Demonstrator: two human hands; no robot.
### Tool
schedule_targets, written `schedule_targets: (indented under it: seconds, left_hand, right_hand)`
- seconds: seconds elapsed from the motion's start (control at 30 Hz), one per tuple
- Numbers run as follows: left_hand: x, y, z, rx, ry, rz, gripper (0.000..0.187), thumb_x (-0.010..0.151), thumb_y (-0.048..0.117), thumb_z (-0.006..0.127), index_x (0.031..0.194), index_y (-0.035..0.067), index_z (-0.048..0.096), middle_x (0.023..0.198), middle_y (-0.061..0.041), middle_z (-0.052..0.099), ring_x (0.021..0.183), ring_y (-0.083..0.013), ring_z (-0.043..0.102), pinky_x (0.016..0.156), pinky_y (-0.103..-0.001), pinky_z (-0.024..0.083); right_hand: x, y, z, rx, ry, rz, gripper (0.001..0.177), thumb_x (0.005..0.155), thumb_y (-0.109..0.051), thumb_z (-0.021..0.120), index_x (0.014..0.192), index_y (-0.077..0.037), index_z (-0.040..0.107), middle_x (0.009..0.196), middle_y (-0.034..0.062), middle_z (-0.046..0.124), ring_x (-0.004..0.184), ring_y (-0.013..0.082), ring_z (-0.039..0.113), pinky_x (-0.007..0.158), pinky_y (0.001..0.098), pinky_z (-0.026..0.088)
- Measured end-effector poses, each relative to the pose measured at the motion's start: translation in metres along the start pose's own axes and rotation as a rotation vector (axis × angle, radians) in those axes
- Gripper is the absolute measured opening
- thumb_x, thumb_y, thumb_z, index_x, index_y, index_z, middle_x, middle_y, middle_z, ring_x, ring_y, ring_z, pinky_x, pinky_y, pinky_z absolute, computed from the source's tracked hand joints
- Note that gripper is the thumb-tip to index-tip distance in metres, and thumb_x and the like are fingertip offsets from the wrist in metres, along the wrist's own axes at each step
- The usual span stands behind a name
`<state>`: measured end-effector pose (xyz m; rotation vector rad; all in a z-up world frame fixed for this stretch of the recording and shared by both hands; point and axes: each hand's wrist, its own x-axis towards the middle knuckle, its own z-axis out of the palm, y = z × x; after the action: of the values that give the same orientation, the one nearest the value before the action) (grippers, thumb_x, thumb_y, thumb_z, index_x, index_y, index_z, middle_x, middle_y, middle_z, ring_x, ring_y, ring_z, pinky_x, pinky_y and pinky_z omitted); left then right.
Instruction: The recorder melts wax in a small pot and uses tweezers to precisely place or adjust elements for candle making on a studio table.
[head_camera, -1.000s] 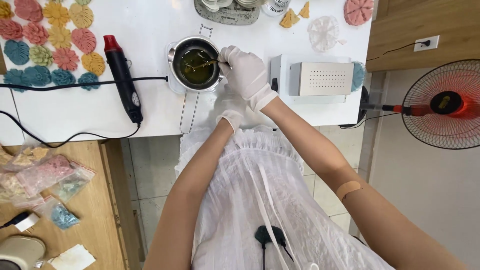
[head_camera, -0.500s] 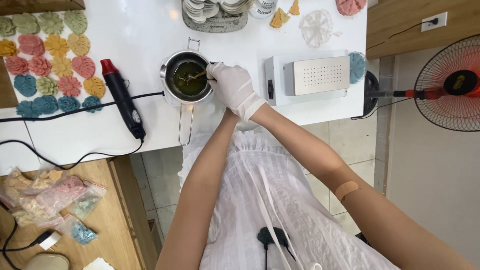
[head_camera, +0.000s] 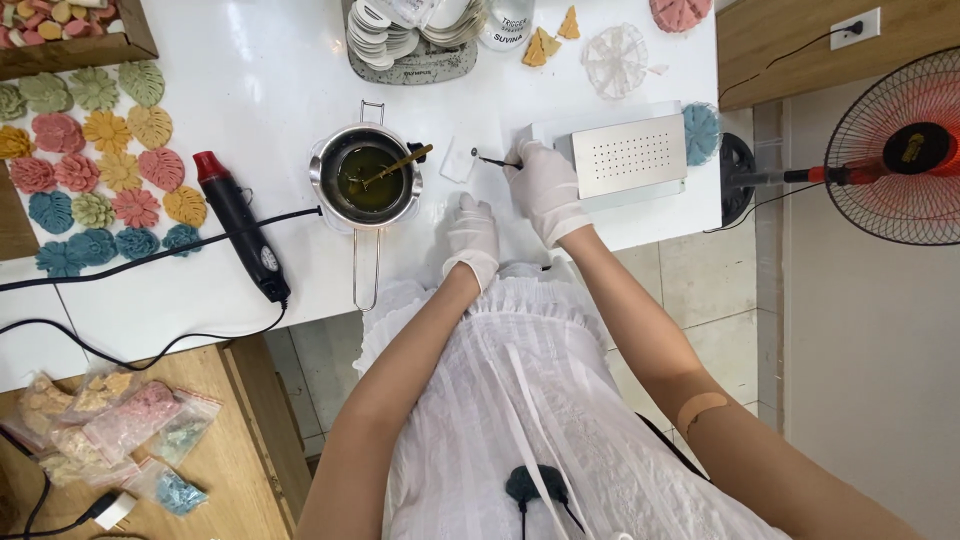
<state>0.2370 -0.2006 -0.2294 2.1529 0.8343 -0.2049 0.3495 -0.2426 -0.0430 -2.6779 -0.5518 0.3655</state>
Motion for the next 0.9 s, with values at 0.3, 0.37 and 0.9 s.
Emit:
schedule_targets:
  seconds: [0.3, 0.37, 0.9]
  left_hand:
    - [-0.020, 0.001, -0.024, 0.206, -0.046, 0.211, 0.030, 0.089, 0.024, 0.066, 0.112, 0.005, 0.068, 0.123, -0.026, 0.057, 0.106, -0.0414, 0.064, 0.087, -0.048, 0.053]
    - [-0.022, 0.000, -0.028, 0.126, -0.072, 0.131, 0.037, 0.092, 0.026, 0.065, 0.119, 0.001, 0.063, 0.119, -0.025, 0.059, 0.105, -0.0406, 0.065, 0.088, -0.048, 0.053]
    - [-0.105, 0.040, -0.163, 0.146, -0.007, 0.586, 0.036, 0.101, 0.030, 0.061, 0.108, -0.004, 0.072, 0.110, -0.018, 0.070, 0.115, -0.0353, 0.063, 0.091, -0.042, 0.055]
  right_hand:
    - [0.035, 0.014, 0.073, -0.058, 0.032, -0.015, 0.006, 0.091, -0.014, 0.064, 0.092, -0.010, 0.068, 0.091, 0.0173, 0.073, 0.087, 0.0393, 0.069, 0.076, 0.0501, 0.052]
    - [0.038, 0.018, 0.078, -0.072, 0.015, -0.023, 0.006, 0.090, -0.014, 0.064, 0.092, -0.010, 0.068, 0.091, 0.0174, 0.073, 0.087, 0.0391, 0.069, 0.076, 0.0497, 0.053]
    - [0.033, 0.017, 0.059, -0.083, -0.041, 0.021, 0.011, 0.087, -0.015, 0.070, 0.096, -0.008, 0.069, 0.095, 0.0186, 0.072, 0.091, 0.0390, 0.069, 0.080, 0.0467, 0.053]
